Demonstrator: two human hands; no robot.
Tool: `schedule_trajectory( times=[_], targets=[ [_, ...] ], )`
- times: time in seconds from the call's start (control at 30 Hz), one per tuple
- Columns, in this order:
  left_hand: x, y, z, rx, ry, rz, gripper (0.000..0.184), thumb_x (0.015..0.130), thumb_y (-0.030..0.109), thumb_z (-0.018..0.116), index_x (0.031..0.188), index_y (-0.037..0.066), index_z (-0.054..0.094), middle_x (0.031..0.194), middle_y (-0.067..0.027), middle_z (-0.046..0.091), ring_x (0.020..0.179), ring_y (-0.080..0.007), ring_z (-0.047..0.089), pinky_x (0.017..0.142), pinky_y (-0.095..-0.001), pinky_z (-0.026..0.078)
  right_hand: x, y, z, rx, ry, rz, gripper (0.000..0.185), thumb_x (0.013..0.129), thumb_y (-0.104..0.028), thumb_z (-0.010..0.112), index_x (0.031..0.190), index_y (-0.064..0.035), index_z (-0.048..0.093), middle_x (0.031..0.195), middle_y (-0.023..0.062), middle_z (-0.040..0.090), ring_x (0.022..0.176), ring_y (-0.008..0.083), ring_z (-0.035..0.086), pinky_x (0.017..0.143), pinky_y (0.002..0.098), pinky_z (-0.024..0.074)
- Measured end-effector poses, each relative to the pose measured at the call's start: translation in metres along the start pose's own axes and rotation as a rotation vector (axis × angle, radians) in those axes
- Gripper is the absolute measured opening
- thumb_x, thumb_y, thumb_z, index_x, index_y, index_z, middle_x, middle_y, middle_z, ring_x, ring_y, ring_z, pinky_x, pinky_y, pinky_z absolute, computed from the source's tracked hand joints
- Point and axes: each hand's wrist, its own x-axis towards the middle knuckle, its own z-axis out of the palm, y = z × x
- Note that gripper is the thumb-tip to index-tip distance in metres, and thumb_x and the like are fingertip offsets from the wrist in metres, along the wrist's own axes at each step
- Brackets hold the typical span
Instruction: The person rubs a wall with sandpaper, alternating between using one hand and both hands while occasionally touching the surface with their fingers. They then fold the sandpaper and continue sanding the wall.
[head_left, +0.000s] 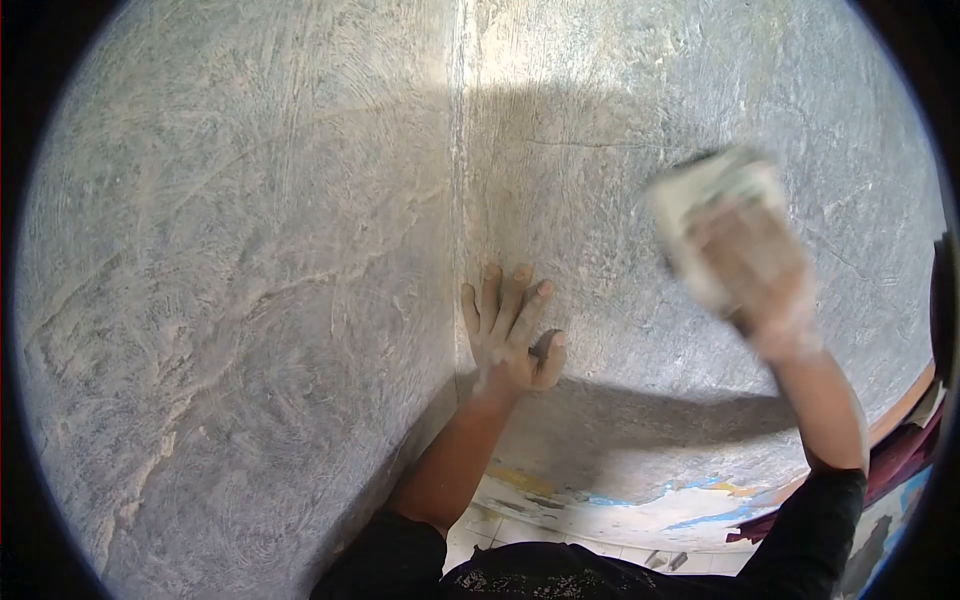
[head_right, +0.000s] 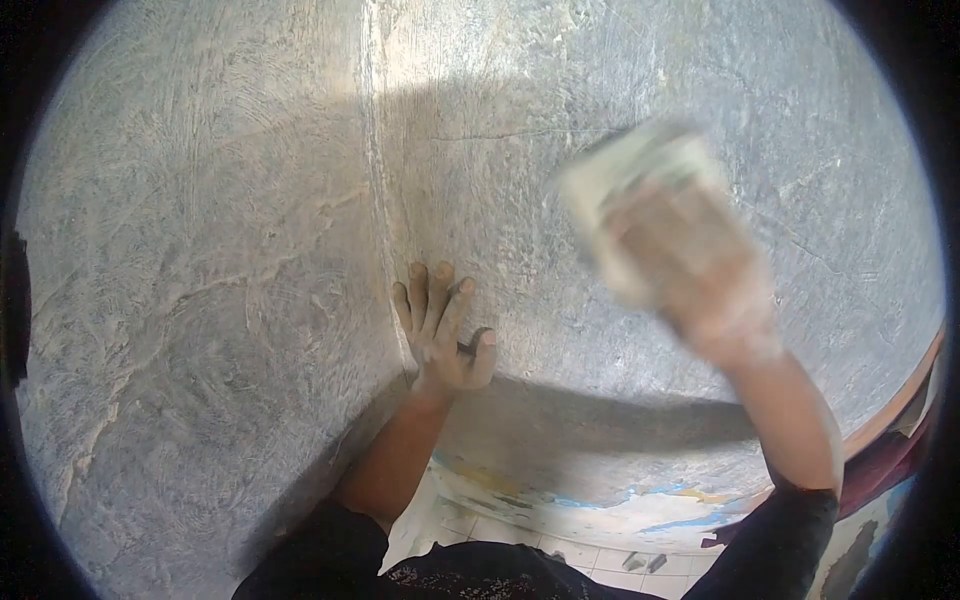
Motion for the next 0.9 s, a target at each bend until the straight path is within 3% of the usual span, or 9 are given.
schedule_trajectory(
  times=[0.07, 0.13, 0.23, 0.33, 0.4, 0.5, 0.6, 0.77, 0.9],
  targets=[
    [-0.001, 0.000, 0.000, 0.002, -0.006, 0.007, 0.057, 0.086, 0.036, 0.048, 0.135, 0.007, 0.047, 0.144, -0.0186, 0.039, 0.137, -0.0423, 0.024, 0.110, -0.0565, 0.006, -0.042, -0.026, 0.046, 1.549, -0.045, -0.028, 0.022, 0.085, -0.015, 0.060, 0.105, -0.0062, 0.063, 0.109, 0.0114, 0.065, 0.100, 0.0249, 0.064, 0.094, 0.0384, 0.0506],
    [-0.001, -0.001, 0.000, 0.004, 0.003, 0.019, 0.057, 0.086, 0.035, 0.048, 0.135, 0.006, 0.047, 0.144, -0.0189, 0.039, 0.138, -0.0422, 0.024, 0.110, -0.0564, 0.006, -0.032, -0.045, 0.016, 0.284, -0.279, -0.465, 0.024, 0.090, -0.013, 0.052, 0.110, -0.0061, 0.061, 0.099, 0.0042, 0.067, 0.078, 0.0157, 0.063, 0.072, 0.0208, 0.0550],
    [-0.001, -0.001, 0.001, 0.000, -0.001, 0.017, 0.057, 0.086, 0.036, 0.048, 0.135, 0.006, 0.047, 0.143, -0.0189, 0.039, 0.137, -0.0421, 0.025, 0.110, -0.0566, 0.006, -0.024, -0.017, 0.022, 0.578, -0.078, 0.105, 0.024, 0.090, -0.012, 0.051, 0.112, -0.0030, 0.059, 0.096, 0.0066, 0.067, 0.077, 0.0145, 0.064, 0.068, 0.0198, 0.0550],
    [-0.003, 0.000, 0.001, -0.002, 0.014, 0.009, 0.057, 0.086, 0.037, 0.048, 0.134, 0.006, 0.047, 0.143, -0.0190, 0.039, 0.137, -0.0421, 0.025, 0.110, -0.0568, 0.006, -0.009, -0.005, 0.009, -0.051, 0.089, -0.055, 0.027, 0.091, -0.007, 0.047, 0.115, 0.0010, 0.056, 0.095, 0.0095, 0.067, 0.075, 0.0138, 0.064, 0.061, 0.0178, 0.0540],
    [-0.002, -0.001, -0.001, 0.015, -0.013, 0.006, 0.058, 0.086, 0.038, 0.048, 0.134, 0.006, 0.047, 0.143, -0.0189, 0.039, 0.138, -0.0420, 0.024, 0.110, -0.0568, 0.005, -0.054, -0.033, 0.046, 1.417, 0.034, 0.055, 0.028, 0.089, -0.012, 0.056, 0.116, -0.0052, 0.057, 0.121, 0.0062, 0.059, 0.105, 0.0149, 0.060, 0.083, 0.0253, 0.0543],
    [-0.002, -0.001, 0.000, 0.009, -0.008, 0.005, 0.057, 0.087, 0.038, 0.047, 0.134, 0.006, 0.047, 0.143, -0.0189, 0.039, 0.138, -0.0419, 0.023, 0.110, -0.0565, 0.005, -0.031, -0.029, 0.014, 0.300, -0.234, -0.438, 0.032, 0.084, -0.012, 0.060, 0.116, -0.0068, 0.058, 0.088, 0.0048, 0.066, 0.081, 0.0146, 0.065, 0.074, 0.0275, 0.0563],
    [-0.003, -0.001, 0.002, 0.004, 0.007, 0.014, 0.057, 0.087, 0.038, 0.047, 0.135, 0.006, 0.046, 0.143, -0.0189, 0.040, 0.138, -0.0419, 0.023, 0.110, -0.0563, 0.005, -0.002, 0.015, -0.017, -0.084, 0.005, 0.068, 0.026, 0.083, -0.010, 0.059, 0.108, -0.0050, 0.064, 0.116, 0.0058, 0.063, 0.111, 0.0150, 0.059, 0.095, 0.0287, 0.0491],
    [-0.004, 0.000, -0.001, 0.014, -0.014, 0.006, 0.058, 0.086, 0.037, 0.047, 0.135, 0.006, 0.046, 0.142, -0.0193, 0.040, 0.138, -0.0423, 0.024, 0.110, -0.0562, 0.006, -0.033, -0.035, 0.001, 0.360, -0.377, -0.475, 0.032, 0.085, -0.006, 0.053, 0.116, -0.0030, 0.060, 0.113, 0.0081, 0.064, 0.105, 0.0187, 0.062, 0.094, 0.0303, 0.0495],
    [-0.002, 0.000, 0.002, -0.003, 0.018, 0.017, 0.058, 0.087, 0.037, 0.047, 0.136, 0.006, 0.046, 0.142, -0.0195, 0.040, 0.138, -0.0421, 0.024, 0.111, -0.0561, 0.006, -0.033, 0.018, -0.001, 0.004, -0.122, -0.029, 0.031, 0.081, -0.011, 0.060, 0.111, -0.0033, 0.063, 0.110, 0.0100, 0.065, 0.103, 0.0237, 0.062, 0.093, 0.0333, 0.0506]
  ],
)
